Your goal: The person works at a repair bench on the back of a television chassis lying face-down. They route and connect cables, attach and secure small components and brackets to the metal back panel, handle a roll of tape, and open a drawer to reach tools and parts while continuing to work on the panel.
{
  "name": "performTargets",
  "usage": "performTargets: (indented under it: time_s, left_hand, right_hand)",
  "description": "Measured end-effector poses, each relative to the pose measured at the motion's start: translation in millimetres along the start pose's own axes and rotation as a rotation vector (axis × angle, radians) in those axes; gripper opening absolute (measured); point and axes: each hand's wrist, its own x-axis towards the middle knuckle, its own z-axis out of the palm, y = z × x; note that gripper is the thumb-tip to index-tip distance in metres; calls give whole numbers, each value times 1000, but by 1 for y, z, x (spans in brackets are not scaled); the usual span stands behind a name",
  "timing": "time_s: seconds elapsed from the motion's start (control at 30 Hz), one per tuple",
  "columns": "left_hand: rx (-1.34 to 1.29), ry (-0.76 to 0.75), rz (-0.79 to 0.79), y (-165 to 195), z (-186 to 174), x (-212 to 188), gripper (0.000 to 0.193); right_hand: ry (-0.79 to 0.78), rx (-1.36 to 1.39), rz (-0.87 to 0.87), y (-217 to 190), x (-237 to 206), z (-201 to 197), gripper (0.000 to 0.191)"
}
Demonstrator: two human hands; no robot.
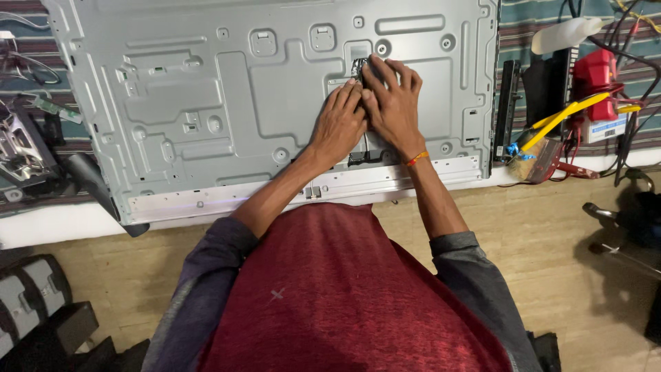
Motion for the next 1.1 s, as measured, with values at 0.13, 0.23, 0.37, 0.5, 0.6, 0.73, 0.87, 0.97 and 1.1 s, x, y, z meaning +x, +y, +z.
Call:
performTargets:
  time_s: [0.13,0.23,0.37,0.5,0.6,0.73,0.87,0.97,1.1]
  left_hand:
    - [-194,-66,6,-20,-15,-6,26]
    - [-448,-166,-227,-33,-24,-6,35]
    - [89,-129,-60,-25,-20,4,59]
    - [293,-255,-98,-31,-17,25,73]
    - [287,-192,-74,-37,-20,24,72]
    - [186,-191,-48,-31,-25,-2,69]
    - [142,-168,-28,-24,-28,-18,68]
    - [100,-141,-21,-24,-27,-14,67]
    - [2,-113,-26,-26,-29,-11,61]
  right_hand:
    - [-68,-60,47,-12,-15,1,40]
    - [-98,-114,112,-27,-34,1,44]
    - [-130,-186,204,-41,-36,6,48]
    - [-91,-190,264,-34,-7,19,48]
    - [-72,-179,279,-27,0,25,48]
    - [-97,-150,270,-28,-24,17,49]
    - [-96,-83,264,-31,-39,8,46]
    - [-70,-84,220,-31,-38,4,45]
    - [-36,46,230,-27,-43,1,40]
